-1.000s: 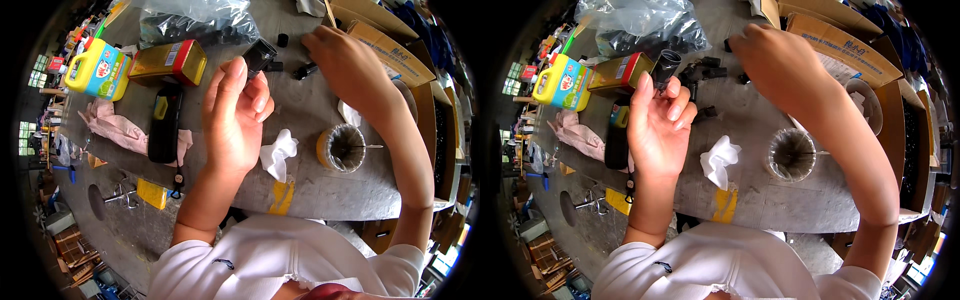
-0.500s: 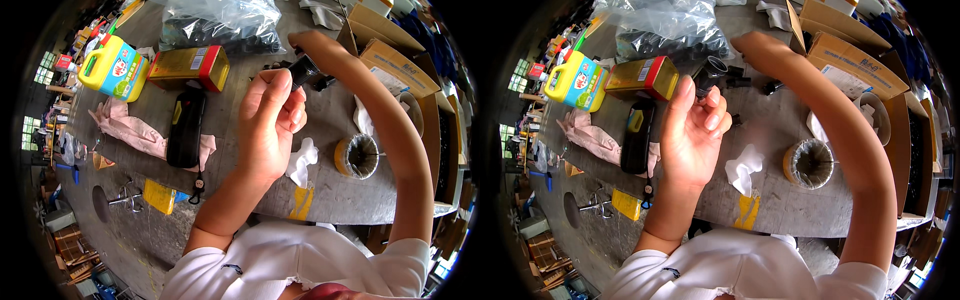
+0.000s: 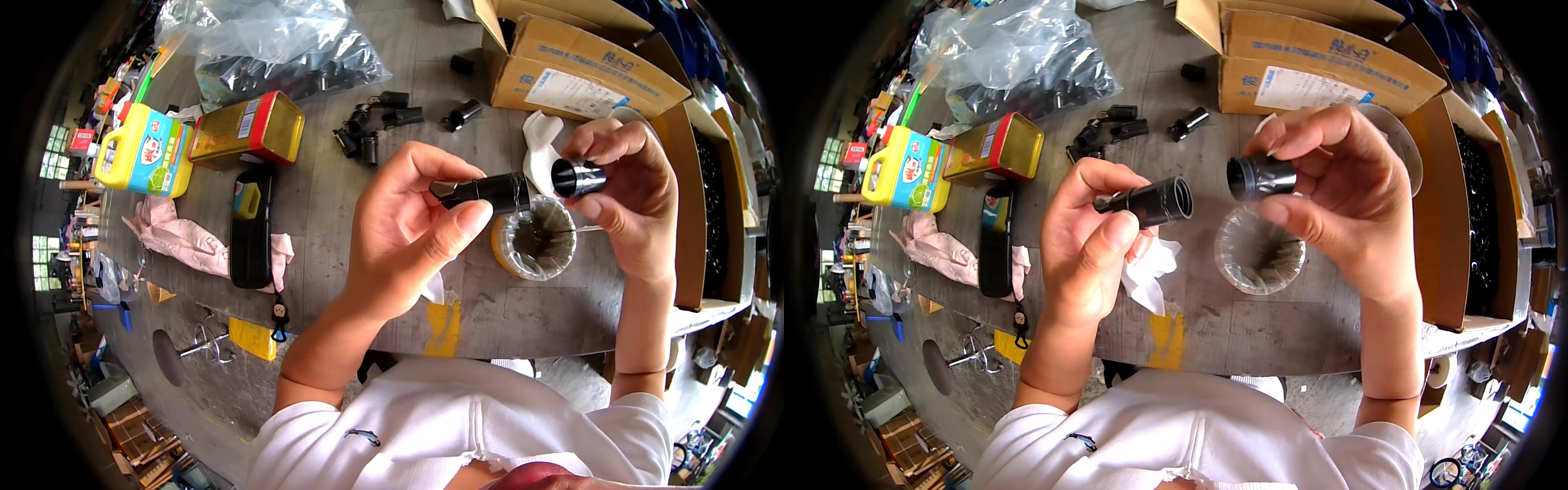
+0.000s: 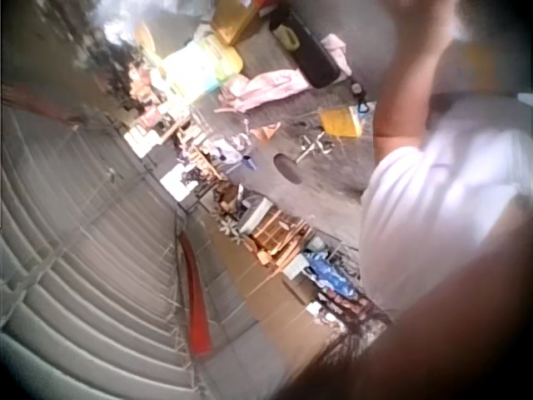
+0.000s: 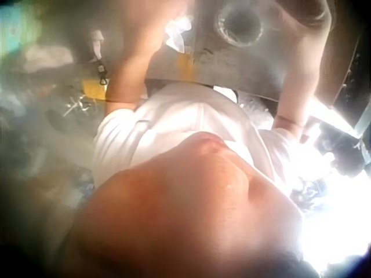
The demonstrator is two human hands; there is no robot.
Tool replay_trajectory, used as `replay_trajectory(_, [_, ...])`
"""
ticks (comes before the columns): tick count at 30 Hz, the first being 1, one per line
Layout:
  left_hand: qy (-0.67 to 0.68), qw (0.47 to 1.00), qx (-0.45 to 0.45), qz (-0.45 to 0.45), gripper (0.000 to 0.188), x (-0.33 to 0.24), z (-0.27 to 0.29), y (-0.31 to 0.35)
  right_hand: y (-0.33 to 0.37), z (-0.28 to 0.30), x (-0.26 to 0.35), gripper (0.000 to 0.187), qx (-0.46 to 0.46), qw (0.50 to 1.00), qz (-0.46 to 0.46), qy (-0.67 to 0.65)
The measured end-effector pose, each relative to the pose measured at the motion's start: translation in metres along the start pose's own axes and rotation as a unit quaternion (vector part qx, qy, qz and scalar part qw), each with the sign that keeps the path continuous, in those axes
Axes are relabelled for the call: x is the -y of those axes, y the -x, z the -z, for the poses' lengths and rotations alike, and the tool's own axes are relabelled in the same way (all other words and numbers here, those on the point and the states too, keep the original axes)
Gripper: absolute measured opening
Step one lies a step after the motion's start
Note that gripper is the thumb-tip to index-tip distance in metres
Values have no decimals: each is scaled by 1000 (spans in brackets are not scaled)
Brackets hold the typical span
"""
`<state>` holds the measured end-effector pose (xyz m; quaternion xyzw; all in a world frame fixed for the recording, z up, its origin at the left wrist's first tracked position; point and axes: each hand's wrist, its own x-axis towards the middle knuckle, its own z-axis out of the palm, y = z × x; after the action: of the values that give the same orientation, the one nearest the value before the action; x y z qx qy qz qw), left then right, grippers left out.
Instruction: The person cleans small black mechanical parts by hand using a cotton swab and a white tissue. They pick up a part, wipe the interior and exterior surfaces, and place the cleaned item into a cardboard box. The process is repeated for multiple units.
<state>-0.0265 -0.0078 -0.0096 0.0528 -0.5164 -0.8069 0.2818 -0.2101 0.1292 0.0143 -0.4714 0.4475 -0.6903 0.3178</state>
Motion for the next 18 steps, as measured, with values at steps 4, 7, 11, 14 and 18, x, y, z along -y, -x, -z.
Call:
replay_trajectory(4, [-21, 999, 17, 31, 26, 8, -4, -2, 21, 7, -12, 39, -49, 999, 19, -7])
replay_trajectory(7, [-44, 999, 13, 24, 27, 13, -5, -3, 24, 4, -11, 45, -72, 996, 44, 29])
replay_trajectory(11, [-58, 997, 25, 39, 28, 18, -4, -3, 25, 14, -13, 36, -48, 996, 59, 52])
replay_trajectory(14, [-60, 997, 18, 48, 28, 21, -4, -1, 27, 11, -13, 34, -71, 994, 47, 66])
replay_trajectory(18, [-49, 997, 29, 44, 29, 21, -4, -2, 31, -8, -7, 38, -120, 991, 53, 30])
